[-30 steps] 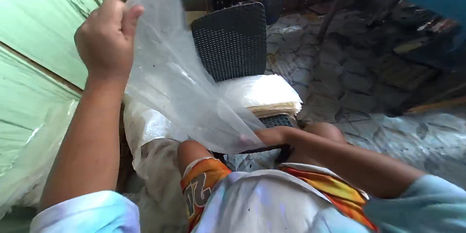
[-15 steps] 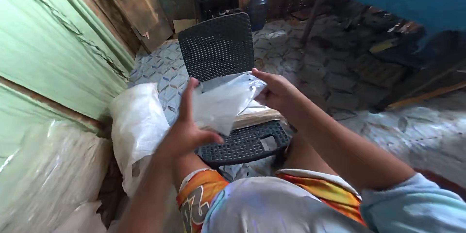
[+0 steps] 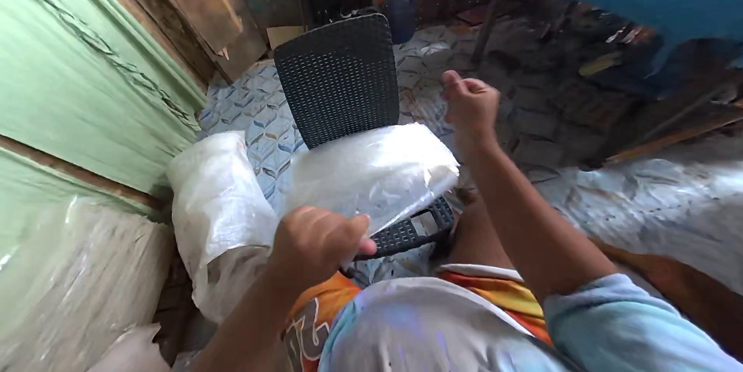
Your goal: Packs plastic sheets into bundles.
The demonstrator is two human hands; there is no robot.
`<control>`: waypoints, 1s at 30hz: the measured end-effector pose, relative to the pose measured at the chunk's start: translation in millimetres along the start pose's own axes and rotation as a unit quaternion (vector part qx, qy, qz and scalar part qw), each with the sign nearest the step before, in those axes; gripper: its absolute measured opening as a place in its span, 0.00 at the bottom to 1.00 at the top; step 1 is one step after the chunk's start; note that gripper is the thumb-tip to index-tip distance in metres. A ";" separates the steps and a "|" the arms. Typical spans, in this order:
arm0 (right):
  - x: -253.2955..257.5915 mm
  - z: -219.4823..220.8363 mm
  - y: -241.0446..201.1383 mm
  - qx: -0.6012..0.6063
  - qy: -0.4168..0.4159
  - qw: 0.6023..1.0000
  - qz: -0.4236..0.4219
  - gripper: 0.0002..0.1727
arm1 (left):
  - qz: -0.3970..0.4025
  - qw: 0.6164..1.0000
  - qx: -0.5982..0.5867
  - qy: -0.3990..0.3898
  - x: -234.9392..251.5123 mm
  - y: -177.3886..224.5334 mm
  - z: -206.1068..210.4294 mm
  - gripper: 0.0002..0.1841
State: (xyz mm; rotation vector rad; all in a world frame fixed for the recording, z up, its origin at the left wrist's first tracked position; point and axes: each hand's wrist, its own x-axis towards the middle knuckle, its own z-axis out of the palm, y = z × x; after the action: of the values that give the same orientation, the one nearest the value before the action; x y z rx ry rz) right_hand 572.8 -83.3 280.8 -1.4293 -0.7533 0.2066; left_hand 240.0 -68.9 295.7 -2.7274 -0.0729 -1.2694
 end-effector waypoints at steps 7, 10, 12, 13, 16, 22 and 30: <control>-100.3 3.9 -108.2 -0.105 -0.404 0.810 -0.412 0.12 | -0.232 0.956 -0.168 0.061 26.2 -3.1 -12.3 0.18; -62.8 -14.5 -119.6 -0.128 -0.238 0.860 -0.434 0.13 | -0.358 0.899 -0.216 -0.133 13.1 -32.3 -17.8 0.12; -22.4 -32.3 -116.7 -0.145 -0.175 0.887 -0.401 0.16 | -0.415 0.841 -0.231 -0.259 -15.5 -67.8 -19.4 0.08; -4.4 -39.1 -109.5 -0.146 -0.157 0.905 -0.367 0.16 | -0.434 0.818 -0.228 -0.300 -31.3 -84.3 -24.6 0.09; 33.9 -45.7 -72.6 -0.116 -0.115 0.958 -0.234 0.16 | -0.481 0.769 -0.269 -0.324 -69.8 -113.8 -45.8 0.20; 57.9 -38.0 20.1 -0.056 -0.090 0.994 0.022 0.19 | -0.572 0.698 -0.258 -0.346 -103.6 -77.7 32.1 0.26; 66.0 -46.5 81.2 -0.303 -0.049 0.951 0.049 0.31 | -0.677 0.651 -0.308 0.151 -81.2 -136.9 32.8 0.16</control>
State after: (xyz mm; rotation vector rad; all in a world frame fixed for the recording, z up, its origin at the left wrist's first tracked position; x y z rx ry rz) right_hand 674.2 -70.7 229.2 -2.0543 -0.8690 0.1261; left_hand 198.9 72.1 226.3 -2.6121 -2.4134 -2.2855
